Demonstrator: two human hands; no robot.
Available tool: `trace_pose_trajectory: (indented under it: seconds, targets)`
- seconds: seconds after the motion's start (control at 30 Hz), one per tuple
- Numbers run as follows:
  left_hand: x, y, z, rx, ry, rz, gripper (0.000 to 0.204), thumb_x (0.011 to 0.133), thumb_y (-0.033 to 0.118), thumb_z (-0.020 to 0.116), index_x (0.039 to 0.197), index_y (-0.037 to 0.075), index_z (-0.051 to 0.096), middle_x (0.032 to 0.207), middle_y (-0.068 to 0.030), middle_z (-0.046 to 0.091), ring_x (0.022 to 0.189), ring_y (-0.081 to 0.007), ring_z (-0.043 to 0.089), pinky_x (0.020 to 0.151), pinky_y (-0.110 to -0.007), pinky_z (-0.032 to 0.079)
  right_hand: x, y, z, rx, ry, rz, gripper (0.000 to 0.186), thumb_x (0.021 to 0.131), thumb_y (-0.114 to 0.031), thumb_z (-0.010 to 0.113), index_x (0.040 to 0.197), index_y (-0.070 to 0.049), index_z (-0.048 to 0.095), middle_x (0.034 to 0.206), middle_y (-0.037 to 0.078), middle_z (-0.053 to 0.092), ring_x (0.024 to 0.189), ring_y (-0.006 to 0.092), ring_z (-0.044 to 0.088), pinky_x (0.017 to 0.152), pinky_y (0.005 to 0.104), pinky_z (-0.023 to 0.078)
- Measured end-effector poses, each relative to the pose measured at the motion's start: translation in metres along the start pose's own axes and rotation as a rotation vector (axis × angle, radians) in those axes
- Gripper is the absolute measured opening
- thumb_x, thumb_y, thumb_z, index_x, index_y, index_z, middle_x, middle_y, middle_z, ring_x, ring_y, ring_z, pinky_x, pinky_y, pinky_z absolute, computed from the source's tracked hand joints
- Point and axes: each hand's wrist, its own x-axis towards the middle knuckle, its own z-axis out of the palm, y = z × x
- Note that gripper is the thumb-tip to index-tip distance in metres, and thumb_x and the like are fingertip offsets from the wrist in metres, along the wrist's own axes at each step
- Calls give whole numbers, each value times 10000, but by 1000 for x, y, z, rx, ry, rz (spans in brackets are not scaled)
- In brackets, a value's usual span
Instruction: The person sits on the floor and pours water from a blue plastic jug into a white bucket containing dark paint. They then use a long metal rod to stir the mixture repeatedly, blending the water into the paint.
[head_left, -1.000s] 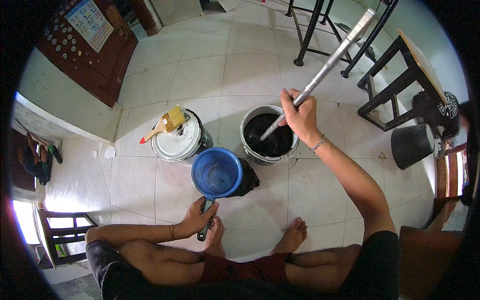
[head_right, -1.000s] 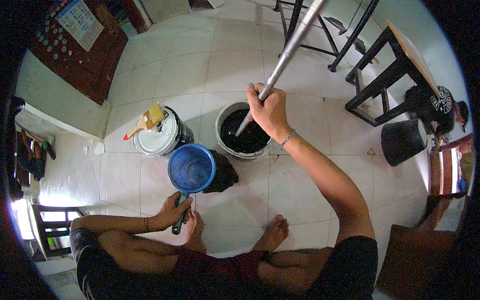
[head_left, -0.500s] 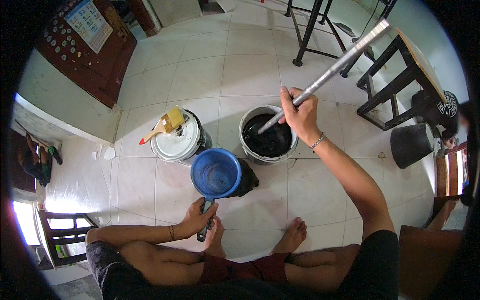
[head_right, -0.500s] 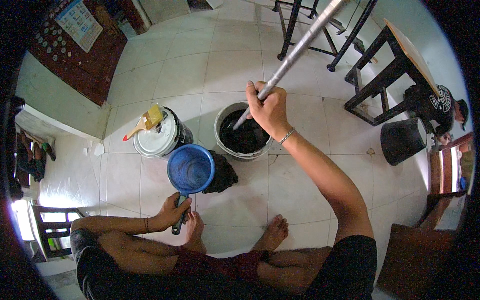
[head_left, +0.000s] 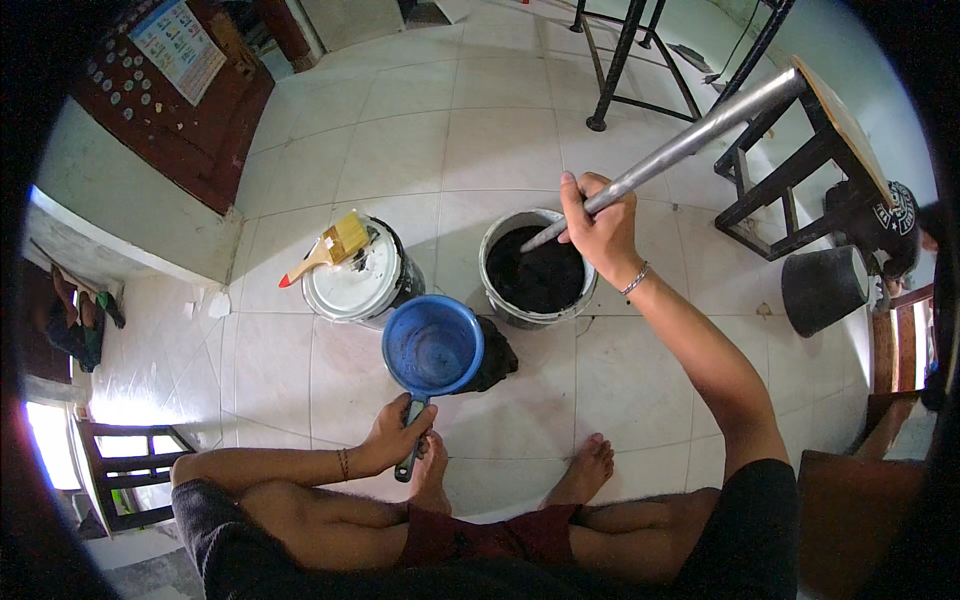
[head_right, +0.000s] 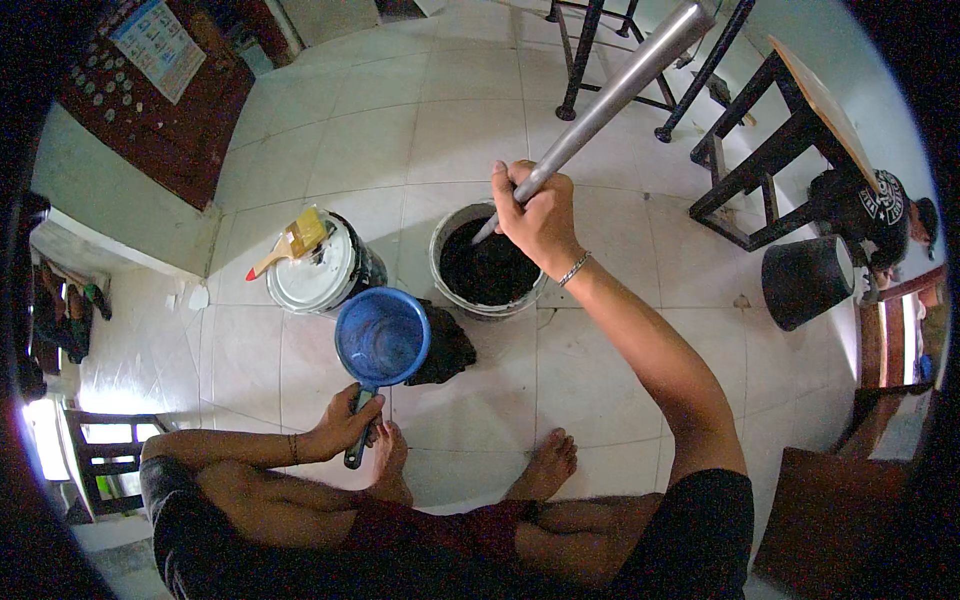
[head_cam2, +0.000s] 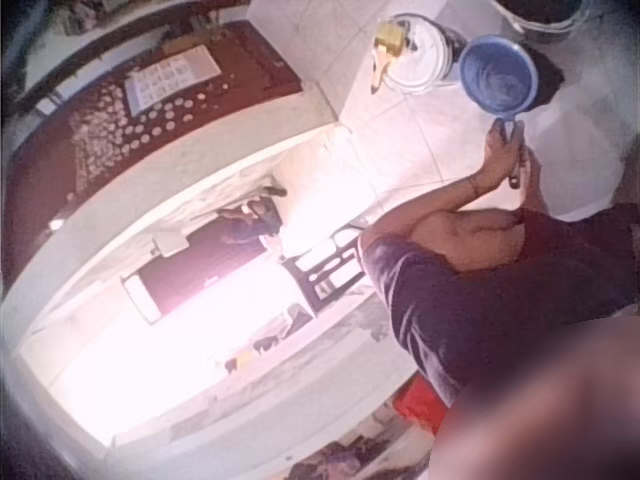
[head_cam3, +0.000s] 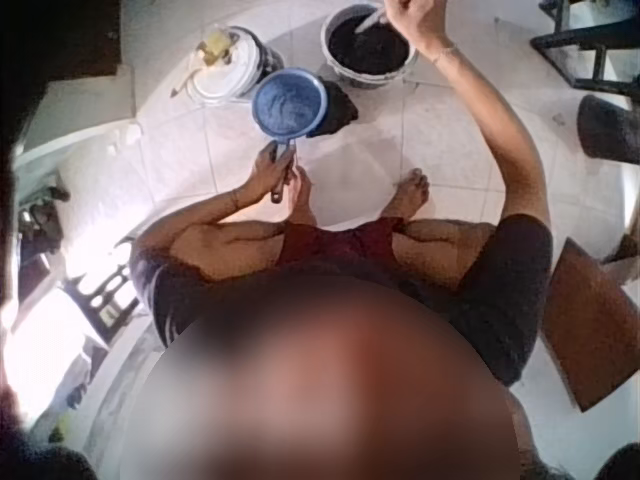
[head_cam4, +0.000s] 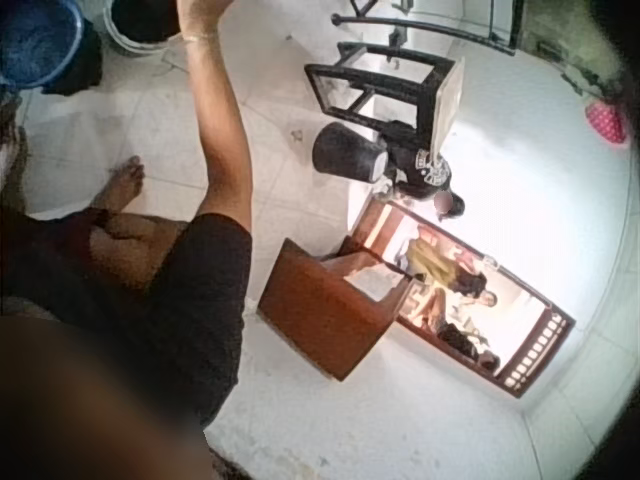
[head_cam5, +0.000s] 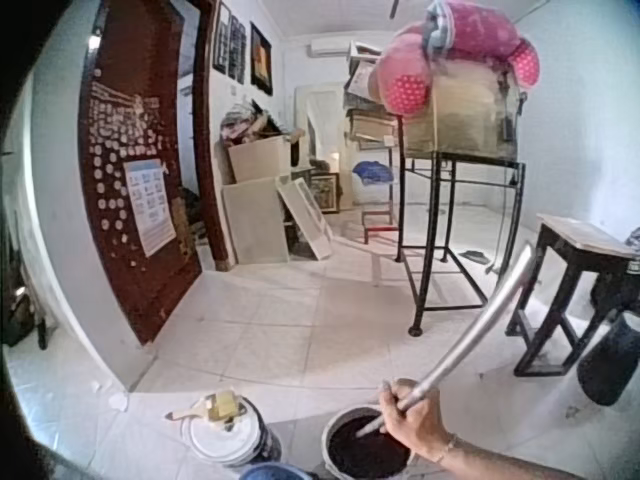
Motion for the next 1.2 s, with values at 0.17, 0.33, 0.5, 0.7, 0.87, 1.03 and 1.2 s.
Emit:
trace_pose_trajectory:
  seconds: [0.17, 0.33, 0.5, 0.7, 0.87, 1.03, 1.2]
  targets:
    - [1, -7, 1, 9, 23, 6, 437, 1004, 387, 664, 936, -39, 595, 788, -145, 692, 708, -183, 669, 650, -363, 538, 2, 0, 3, -430, -103, -468, 372, 945, -127, 654, 624, -35, 491, 519, 118, 512, 458, 314, 584, 456, 396, 451]
    - [0, -4, 2, -38, 8, -75, 444, 1004, 395, 661, 930, -38, 592, 775, -149, 686, 708, -185, 672, 646, -369, 536, -1, -8, 4, 47, -60, 180, 406, 978, -135, 631, 615, -27, 484, 497, 95, 563, 394, 223, 616, 390, 328, 453]
    - [3, -5, 1, 37, -1, 36, 370, 1035, 341, 627, 963, -12, 542, 740, -113, 658, 608, -169, 653, 552, -337, 545, 11, 0, 2, -244, 13, -305, 418, 945, -95, 646, 584, -22, 448, 482, 133, 490, 426, 322, 551, 441, 396, 415]
    - [3, -10, 2, 1, -17, 16, 335, 1050, 314, 612, 991, -3, 522, 739, -96, 646, 573, -159, 647, 511, -320, 549, -1, -2, 4, -77, -115, 61, 430, 951, -134, 656, 570, -26, 488, 469, 97, 529, 398, 253, 583, 410, 369, 444]
    - [6, -12, 0, 22, -33, 60, 329, 1050, 308, 612, 994, -4, 523, 738, -94, 646, 572, -159, 648, 508, -319, 549, 5, 0, -3, -3, 10, 61, 378, 973, -162, 646, 635, -21, 555, 484, 80, 576, 401, 204, 628, 388, 336, 466]
    - [2, -6, 1, -10, -16, 14, 327, 1052, 309, 609, 993, -2, 525, 738, -97, 647, 564, -163, 646, 506, -318, 548, 11, 5, 3, -439, -44, -567, 371, 950, -141, 651, 621, -21, 529, 489, 100, 570, 423, 242, 637, 414, 356, 469]
    - [-1, 0, 1, -16, 3, -34, 424, 1004, 375, 665, 947, -39, 593, 775, -131, 685, 706, -178, 680, 634, -359, 539, 7, -2, 5, -26, -105, 196, 406, 981, -167, 636, 621, -12, 534, 474, 66, 562, 408, 207, 644, 396, 331, 516]
